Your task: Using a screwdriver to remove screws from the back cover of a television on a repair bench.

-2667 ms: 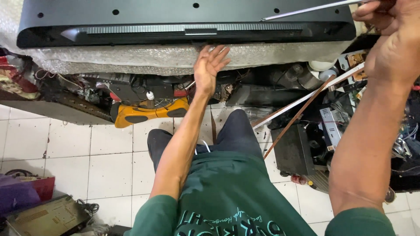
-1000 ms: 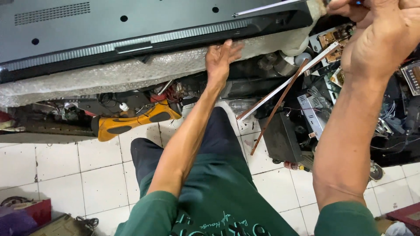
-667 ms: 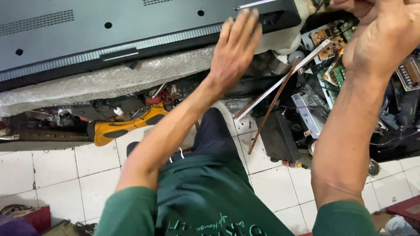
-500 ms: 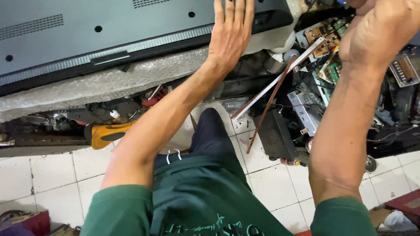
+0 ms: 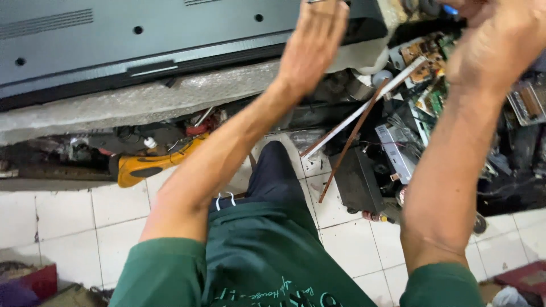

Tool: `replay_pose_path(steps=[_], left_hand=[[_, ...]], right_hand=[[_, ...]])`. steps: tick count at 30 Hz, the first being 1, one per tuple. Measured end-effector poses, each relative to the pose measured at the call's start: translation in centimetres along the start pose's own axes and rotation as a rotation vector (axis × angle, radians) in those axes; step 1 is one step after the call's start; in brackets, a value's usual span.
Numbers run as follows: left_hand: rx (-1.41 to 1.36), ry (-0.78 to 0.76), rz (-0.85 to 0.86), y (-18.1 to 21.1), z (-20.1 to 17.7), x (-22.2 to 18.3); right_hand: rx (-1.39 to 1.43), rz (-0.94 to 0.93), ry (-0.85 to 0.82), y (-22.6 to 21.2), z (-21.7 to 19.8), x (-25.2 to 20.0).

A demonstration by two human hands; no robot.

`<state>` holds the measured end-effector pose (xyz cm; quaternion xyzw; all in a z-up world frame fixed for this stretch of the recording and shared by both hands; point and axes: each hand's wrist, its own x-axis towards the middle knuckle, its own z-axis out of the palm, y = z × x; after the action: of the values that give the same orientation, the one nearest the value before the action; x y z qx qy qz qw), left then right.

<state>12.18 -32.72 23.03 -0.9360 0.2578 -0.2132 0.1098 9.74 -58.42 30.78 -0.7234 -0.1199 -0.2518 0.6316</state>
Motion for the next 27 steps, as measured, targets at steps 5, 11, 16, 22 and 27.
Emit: replay_pose_path(steps=[5,11,16,22,27], left_hand=[[-0.507,0.557,0.183,1.9,5.2,-8.9],[-1.853,0.528,-0.855,-1.4,7.4,-12.5],[-2.006,0.678,-0.923,-2.7,10.4,-10.6],[-2.177,0.738,-0.973,-1.6,10.2,-10.3],[-2.175,0.742,-0.866,-1.5,9.3,-10.3]], right_hand=[[0.035,0.057,-0.034,0.5,0.6,0.2],[-0.080,-0.135,-0.249,1.0,0.2,-0.3],[-0.095,-0.130,-0.235,-1.2,2.4,-0.7],[-0.115,-0.223,-0.303,-1.4,2.5,-1.1],[-0.109,-0.202,-0.269,-2.3,3.2,-1.4]])
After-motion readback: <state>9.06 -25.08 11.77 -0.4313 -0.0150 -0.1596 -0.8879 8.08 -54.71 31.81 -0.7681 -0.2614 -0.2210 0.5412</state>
